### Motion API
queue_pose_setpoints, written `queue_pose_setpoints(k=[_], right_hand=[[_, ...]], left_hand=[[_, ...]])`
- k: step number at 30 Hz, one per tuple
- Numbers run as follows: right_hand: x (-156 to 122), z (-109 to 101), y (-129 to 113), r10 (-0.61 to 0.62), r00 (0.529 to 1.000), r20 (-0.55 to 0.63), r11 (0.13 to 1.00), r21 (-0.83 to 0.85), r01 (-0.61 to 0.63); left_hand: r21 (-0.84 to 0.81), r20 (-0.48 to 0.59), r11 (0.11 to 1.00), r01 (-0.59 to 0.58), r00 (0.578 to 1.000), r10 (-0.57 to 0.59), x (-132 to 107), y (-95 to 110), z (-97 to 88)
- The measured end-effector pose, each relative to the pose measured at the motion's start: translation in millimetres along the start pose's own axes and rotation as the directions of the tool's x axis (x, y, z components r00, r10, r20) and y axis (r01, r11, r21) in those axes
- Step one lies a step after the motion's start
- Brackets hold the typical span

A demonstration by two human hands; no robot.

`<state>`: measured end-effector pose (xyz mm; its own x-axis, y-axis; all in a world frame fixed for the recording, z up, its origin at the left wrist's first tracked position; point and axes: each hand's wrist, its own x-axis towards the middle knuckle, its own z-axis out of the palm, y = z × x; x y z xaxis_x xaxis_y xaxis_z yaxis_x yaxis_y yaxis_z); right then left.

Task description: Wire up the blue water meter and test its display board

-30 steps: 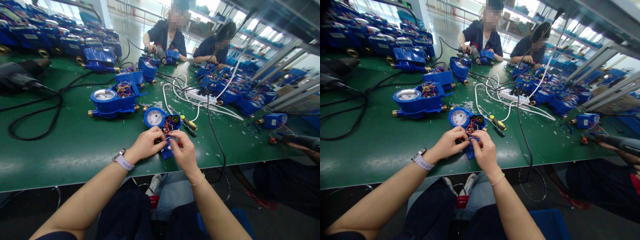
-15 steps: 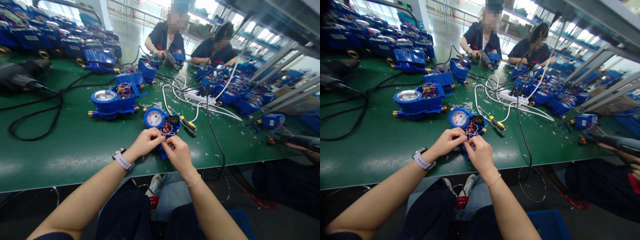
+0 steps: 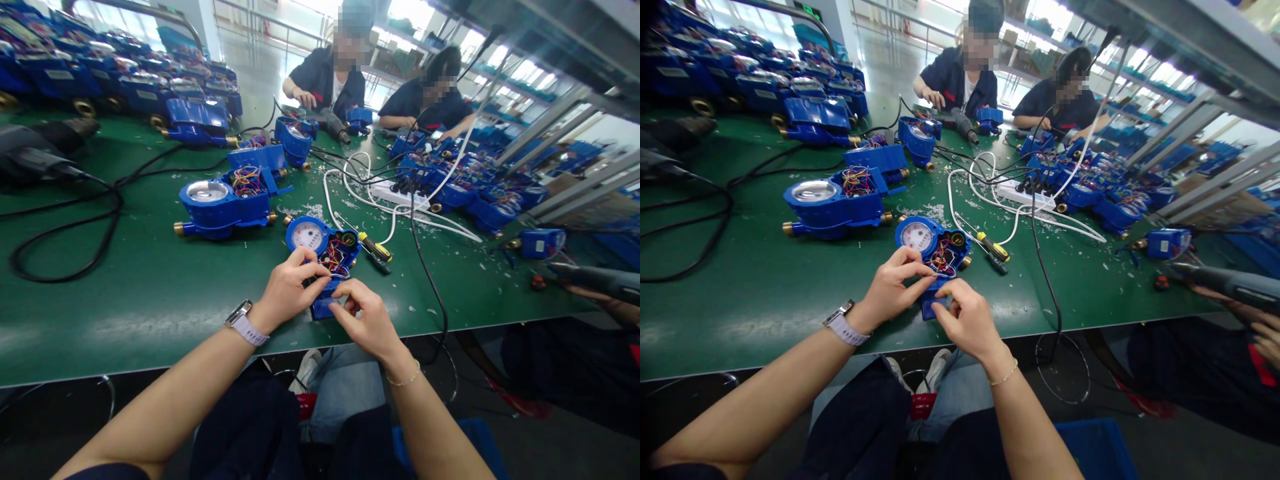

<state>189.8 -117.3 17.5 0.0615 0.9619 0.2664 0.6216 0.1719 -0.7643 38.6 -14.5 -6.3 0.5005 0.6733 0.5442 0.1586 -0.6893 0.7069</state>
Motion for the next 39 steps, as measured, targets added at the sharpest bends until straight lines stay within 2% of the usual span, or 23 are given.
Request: queue_pose_setpoints(k=[4, 8, 11, 14, 19, 22, 27, 32, 39], right_hand=[[2, 6, 2, 0.092, 0.979, -0.182, 0.992, 0.101, -0.074], [7, 15, 2, 0.222, 0.962, -0.160, 0.931, 0.328, -0.160], [11, 20, 1, 0.296, 0.938, -0.181, 0.846, 0.506, -0.170], [16, 22, 0, 0.372, 0.914, -0.163, 0.770, 0.603, -0.206], [21, 26, 1, 0.483, 0.869, -0.108, 0.653, 0.705, -0.276], [22, 27, 2, 0.504, 0.856, -0.117, 0.640, 0.716, -0.279], [21, 27, 4, 0.485, 0.866, -0.119, 0.648, 0.714, -0.265], [19, 28, 6, 0.485, 0.867, -0.115, 0.652, 0.709, -0.271], [15, 31, 8, 0.463, 0.881, -0.101, 0.680, 0.678, -0.280]], left_hand=[[-0.175, 0.106, 0.983, 0.052, 0.994, -0.033, 2, 2, -0.6], [-0.315, 0.239, 0.919, 0.236, 0.957, -0.164, 4, 3, -0.4], [-0.380, 0.306, 0.872, 0.310, 0.931, -0.197, 5, 5, -0.4], [-0.388, 0.382, 0.845, 0.368, 0.899, -0.215, 7, 5, -1.8], [-0.390, 0.501, 0.766, 0.510, 0.816, -0.288, 10, 5, -4.5], [-0.427, 0.509, 0.747, 0.509, 0.819, -0.267, 10, 4, -3.9], [-0.525, 0.473, 0.704, 0.478, 0.852, -0.226, 8, 2, 0.2], [-0.528, 0.474, 0.670, 0.522, 0.836, -0.278, 7, 1, 2.8], [-0.524, 0.413, 0.699, 0.487, 0.863, -0.292, 6, 0, 5.1]])
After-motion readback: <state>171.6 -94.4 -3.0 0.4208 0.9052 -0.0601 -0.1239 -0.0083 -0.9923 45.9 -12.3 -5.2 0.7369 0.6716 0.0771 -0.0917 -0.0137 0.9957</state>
